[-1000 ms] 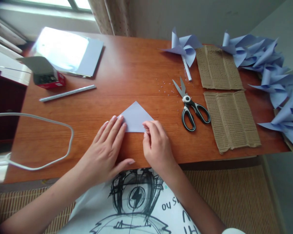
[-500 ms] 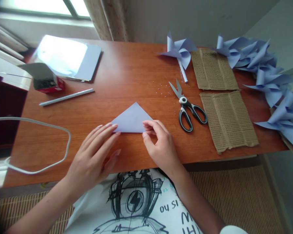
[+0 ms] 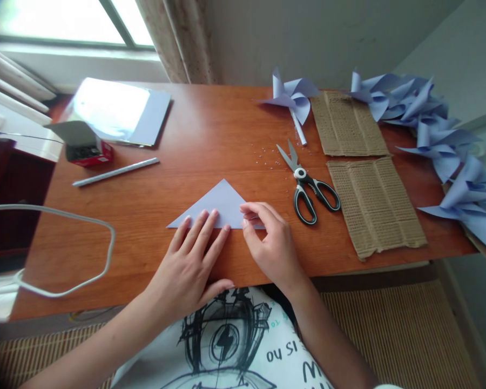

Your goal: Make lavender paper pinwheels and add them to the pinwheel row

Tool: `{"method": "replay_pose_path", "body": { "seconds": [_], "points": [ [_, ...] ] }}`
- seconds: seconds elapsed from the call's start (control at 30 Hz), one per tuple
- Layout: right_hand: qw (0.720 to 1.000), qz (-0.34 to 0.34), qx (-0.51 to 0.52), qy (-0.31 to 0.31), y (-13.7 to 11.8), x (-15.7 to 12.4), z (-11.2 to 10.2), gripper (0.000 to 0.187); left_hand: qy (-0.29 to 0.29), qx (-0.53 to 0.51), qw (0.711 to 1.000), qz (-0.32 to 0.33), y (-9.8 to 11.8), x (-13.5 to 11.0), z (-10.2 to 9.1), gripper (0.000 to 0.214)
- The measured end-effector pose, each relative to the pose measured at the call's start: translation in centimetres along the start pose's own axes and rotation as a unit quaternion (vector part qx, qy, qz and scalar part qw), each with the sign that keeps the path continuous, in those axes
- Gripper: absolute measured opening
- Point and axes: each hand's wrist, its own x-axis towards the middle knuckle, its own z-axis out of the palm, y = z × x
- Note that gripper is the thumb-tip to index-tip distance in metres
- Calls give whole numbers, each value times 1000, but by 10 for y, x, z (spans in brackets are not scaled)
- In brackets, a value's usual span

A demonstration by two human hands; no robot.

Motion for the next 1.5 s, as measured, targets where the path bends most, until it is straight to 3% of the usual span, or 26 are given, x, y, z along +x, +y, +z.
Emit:
{"method": "replay_pose_path", "body": {
  "seconds": [0.33,0.5,0.63,0.77,1.1,1.3,1.4,1.5],
  "points": [
    [988,-72,-138,15,3,20,-2,29,3,16,1000,-4,0,-2,3,97],
    [993,-52,-108,8,1,20,0,29,12,10,1000,5,-1,-2,1,93],
    [995,-53,-73,31,3,18,-1,31,67,-6,998,9,-3,-5,-2,70],
    [999,-31,-33,17,6,17,-3,37,147,-14,989,1,-2,-12,-2,52],
    [999,17,47,8,2,17,-7,38,85,27,996,-4,3,-16,0,70],
    [998,49,14,-24,1,16,-9,45,98,-77,992,-4,-2,-20,-1,72],
    [999,11,-39,-24,-4,12,-7,30,156,-152,975,-37,-6,-21,-6,71],
    [988,-107,-106,17,-13,3,-1,16,234,-166,955,-77,-12,-20,-17,71]
  ]
}}
